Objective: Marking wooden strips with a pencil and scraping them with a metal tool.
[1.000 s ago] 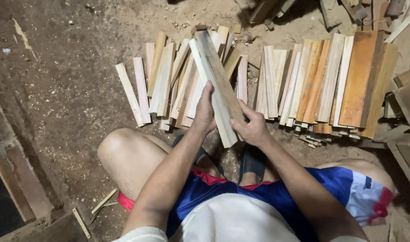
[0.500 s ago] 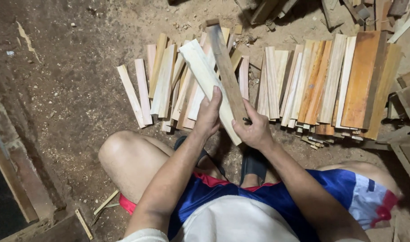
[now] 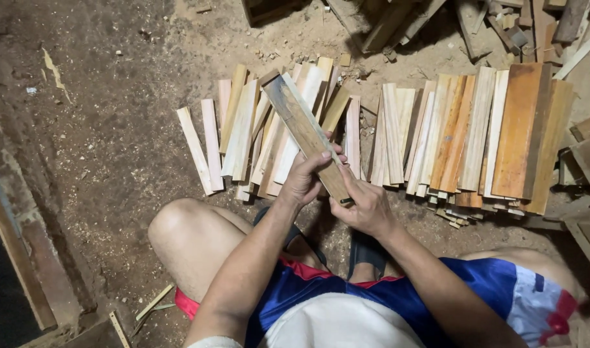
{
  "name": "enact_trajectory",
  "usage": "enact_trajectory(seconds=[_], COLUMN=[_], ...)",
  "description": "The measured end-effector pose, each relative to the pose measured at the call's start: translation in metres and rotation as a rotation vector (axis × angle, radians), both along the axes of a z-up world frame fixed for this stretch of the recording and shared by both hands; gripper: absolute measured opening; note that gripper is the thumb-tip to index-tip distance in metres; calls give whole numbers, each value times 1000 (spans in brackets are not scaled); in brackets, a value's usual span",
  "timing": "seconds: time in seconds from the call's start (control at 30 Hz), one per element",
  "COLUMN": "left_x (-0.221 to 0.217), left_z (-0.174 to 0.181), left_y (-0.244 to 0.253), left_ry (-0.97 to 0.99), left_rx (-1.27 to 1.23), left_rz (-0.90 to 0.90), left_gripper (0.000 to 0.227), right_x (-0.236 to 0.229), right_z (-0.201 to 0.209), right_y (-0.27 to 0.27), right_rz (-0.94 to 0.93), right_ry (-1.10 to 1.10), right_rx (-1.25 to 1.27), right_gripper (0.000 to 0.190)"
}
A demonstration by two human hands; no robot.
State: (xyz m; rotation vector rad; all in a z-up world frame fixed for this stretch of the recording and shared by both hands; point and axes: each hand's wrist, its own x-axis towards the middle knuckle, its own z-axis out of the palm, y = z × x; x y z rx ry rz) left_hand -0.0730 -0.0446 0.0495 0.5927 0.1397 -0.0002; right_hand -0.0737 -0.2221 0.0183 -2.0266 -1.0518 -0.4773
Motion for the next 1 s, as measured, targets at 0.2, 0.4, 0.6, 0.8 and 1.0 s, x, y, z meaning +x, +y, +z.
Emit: enact_trajectory(seconds=[0.2,0.4,0.6,0.8,1.0], left_x=[0,5,12,7,9], left_z=[2,-5,6,16,9], left_y=[1,7,25,31,33], left_ry=[-9,-11,-91,-71,-78], left_rx=[-14,-10,-29,-37,-12], left_rz=[4,56,100,105,103], left_gripper=[58,55,52,50,51], right_x=[3,-3,-3,-4,-1], right_z=[-15,-3,4,1,-11], right_y=[-7,-1,-1,0,-9], right_rz=[-3,-127,-164,-168,-133], right_ry=[-7,-70,-34,-28,128], right_rx=[-1,-56,-13,19,65], right_gripper=[71,60,60,54,59])
